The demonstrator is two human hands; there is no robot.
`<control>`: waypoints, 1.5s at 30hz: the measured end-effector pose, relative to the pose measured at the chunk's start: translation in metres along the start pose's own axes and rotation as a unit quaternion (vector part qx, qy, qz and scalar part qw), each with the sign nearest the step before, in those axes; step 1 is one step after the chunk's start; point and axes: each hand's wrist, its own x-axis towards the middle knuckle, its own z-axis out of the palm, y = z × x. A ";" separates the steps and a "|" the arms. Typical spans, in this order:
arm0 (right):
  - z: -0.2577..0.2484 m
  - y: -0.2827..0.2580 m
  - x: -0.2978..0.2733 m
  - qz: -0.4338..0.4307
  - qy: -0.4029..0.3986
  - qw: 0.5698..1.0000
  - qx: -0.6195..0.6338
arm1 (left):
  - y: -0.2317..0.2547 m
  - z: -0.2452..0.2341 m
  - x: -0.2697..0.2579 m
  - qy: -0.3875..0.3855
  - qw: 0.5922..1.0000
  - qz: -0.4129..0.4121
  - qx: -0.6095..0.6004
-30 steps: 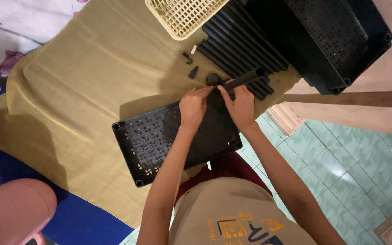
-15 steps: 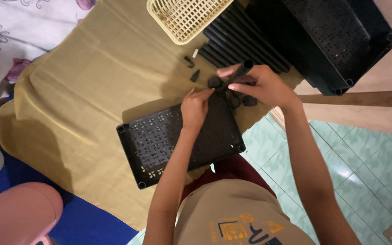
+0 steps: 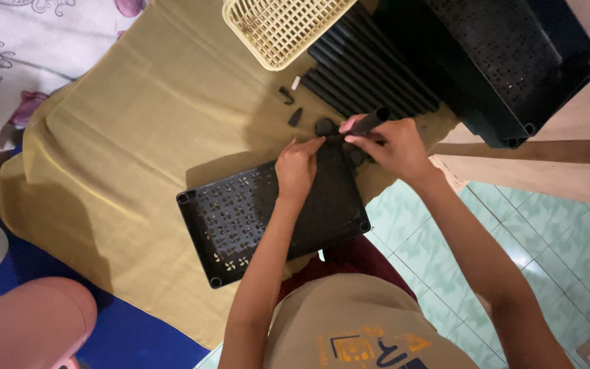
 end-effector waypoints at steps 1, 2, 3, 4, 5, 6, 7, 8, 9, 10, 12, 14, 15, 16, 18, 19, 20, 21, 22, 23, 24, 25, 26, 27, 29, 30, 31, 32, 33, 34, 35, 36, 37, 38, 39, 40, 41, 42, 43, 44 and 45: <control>0.004 -0.001 -0.003 0.003 0.018 1.000 0.008 | 0.001 0.001 -0.001 0.001 1.000 -0.001 0.000; 0.010 -0.002 -0.005 0.016 0.042 0.999 0.001 | 0.001 0.002 -0.001 0.004 1.000 -0.003 0.000; 0.016 -0.004 -0.007 0.030 0.066 0.997 -0.006 | 0.001 0.002 0.000 0.007 1.000 -0.004 0.000; 0.022 -0.006 -0.008 0.043 0.090 0.995 -0.012 | 0.000 0.001 0.000 0.009 1.000 -0.007 0.000; 0.028 -0.007 -0.009 0.039 0.110 0.993 -0.024 | 0.000 0.001 0.000 0.010 1.000 -0.008 0.000; 0.033 -0.008 -0.010 0.035 0.131 0.990 -0.036 | 0.001 0.001 0.000 0.009 1.000 -0.008 -0.002; 0.033 -0.008 -0.011 0.031 0.152 0.987 -0.048 | 0.001 0.001 0.000 0.009 1.000 -0.008 -0.004; 0.033 -0.009 -0.011 0.037 0.139 0.989 -0.040 | 0.001 0.001 0.000 0.008 1.000 -0.006 -0.002; 0.031 -0.008 -0.010 0.044 0.126 0.990 -0.033 | 0.001 -0.001 -0.001 0.008 1.000 -0.003 -0.001; 0.027 -0.007 -0.005 0.047 0.114 0.992 -0.025 | 0.001 -0.002 0.001 0.010 1.000 0.001 0.001; 0.017 -0.003 0.007 -0.017 0.036 0.998 -0.050 | -0.001 -0.006 0.002 -0.018 1.000 -0.024 -0.010; 0.009 0.005 0.024 -0.056 -0.064 0.996 0.039 | -0.005 -0.009 0.006 -0.048 0.998 -0.039 -0.010; 0.007 0.011 0.035 -0.064 -0.124 0.980 0.141 | -0.008 -0.011 0.010 -0.064 0.997 -0.040 -0.002; 0.008 0.017 0.044 -0.069 -0.183 0.950 0.241 | -0.012 -0.014 0.013 -0.079 0.996 -0.044 0.006; 0.014 0.029 0.057 -0.006 -0.232 0.936 0.265 | -0.021 -0.019 0.019 -0.119 0.993 -0.016 0.001; 0.019 0.036 0.059 0.026 -0.256 0.926 0.277 | -0.024 -0.021 0.021 -0.139 0.990 -0.002 -0.001; 0.026 0.041 0.057 0.057 -0.209 0.943 0.251 | -0.025 -0.021 0.021 -0.121 0.993 0.000 -0.016; 0.034 0.046 0.052 0.088 -0.162 0.957 0.225 | -0.026 -0.020 0.022 -0.103 0.994 0.002 -0.030; 0.041 0.052 0.047 0.120 -0.115 0.966 0.198 | -0.025 -0.018 0.020 -0.084 0.995 0.002 -0.046; 0.047 0.057 0.044 0.100 -0.086 0.964 0.231 | -0.024 -0.016 0.019 -0.079 0.996 -0.009 -0.034; 0.055 0.060 0.040 0.082 -0.057 0.959 0.265 | -0.022 -0.013 0.016 -0.076 0.997 -0.022 -0.022; 0.062 0.064 0.037 0.064 -0.028 0.952 0.299 | -0.021 -0.011 0.013 -0.072 0.997 -0.036 -0.010; 0.067 0.066 0.034 0.068 -0.003 0.953 0.296 | -0.021 -0.010 0.011 -0.073 0.997 -0.038 -0.004; 0.072 0.068 0.032 0.072 0.022 0.953 0.292 | -0.021 -0.009 0.009 -0.074 0.996 -0.040 0.002; 0.080 0.067 0.031 0.079 0.068 0.948 0.302 | -0.023 -0.008 0.010 -0.075 0.996 -0.043 0.011; 0.084 0.066 0.029 0.086 0.089 0.941 0.314 | -0.023 -0.007 0.010 -0.076 0.996 -0.043 0.010; 0.087 0.064 0.026 0.092 0.111 0.935 0.325 | -0.022 -0.006 0.010 -0.077 0.996 -0.044 0.010; 0.093 0.061 0.023 0.083 0.151 0.933 0.314 | -0.023 -0.006 0.009 -0.075 0.996 -0.044 0.007; 0.099 0.059 0.019 0.074 0.191 0.931 0.303 | -0.022 -0.005 0.007 -0.073 0.996 -0.043 0.003; 0.105 0.057 0.017 0.063 0.234 0.926 0.291 | -0.023 -0.005 0.007 -0.073 0.997 -0.040 0.000; 0.111 0.055 0.016 0.075 0.253 0.914 0.309 | -0.023 -0.006 0.006 -0.073 0.996 -0.044 0.003; 0.115 0.055 0.016 0.084 0.274 0.901 0.325 | -0.022 -0.005 0.008 -0.074 0.996 -0.046 0.004; 0.118 0.055 0.016 0.094 0.295 0.888 0.341 | -0.022 -0.005 0.008 -0.075 0.996 -0.047 0.006; 0.121 0.055 0.013 0.087 0.302 0.896 0.315 | -0.021 -0.004 0.005 -0.086 0.995 -0.054 0.022; 0.123 0.056 0.011 0.080 0.309 0.903 0.288 | -0.020 -0.004 0.003 -0.096 0.993 -0.060 0.039; 0.123 0.057 0.014 0.068 0.315 0.910 0.261 | -0.021 -0.005 0.005 -0.103 0.991 -0.064 0.057; 0.122 0.058 0.016 0.064 0.321 0.910 0.255 | -0.021 -0.007 0.006 -0.086 0.995 -0.035 0.037; 0.120 0.058 0.019 0.058 0.326 0.911 0.248 | -0.021 -0.007 0.007 -0.068 0.998 -0.007 0.016; 0.118 0.058 0.021 0.053 0.330 0.911 0.241 | -0.021 -0.009 0.007 -0.049 0.999 0.021 -0.005; 0.115 0.057 0.024 0.071 0.330 0.910 0.240 | -0.020 -0.011 0.009 -0.059 0.998 0.024 0.019; 0.110 0.056 0.029 0.090 0.330 0.909 0.239 | -0.019 -0.012 0.011 -0.068 0.996 0.027 0.042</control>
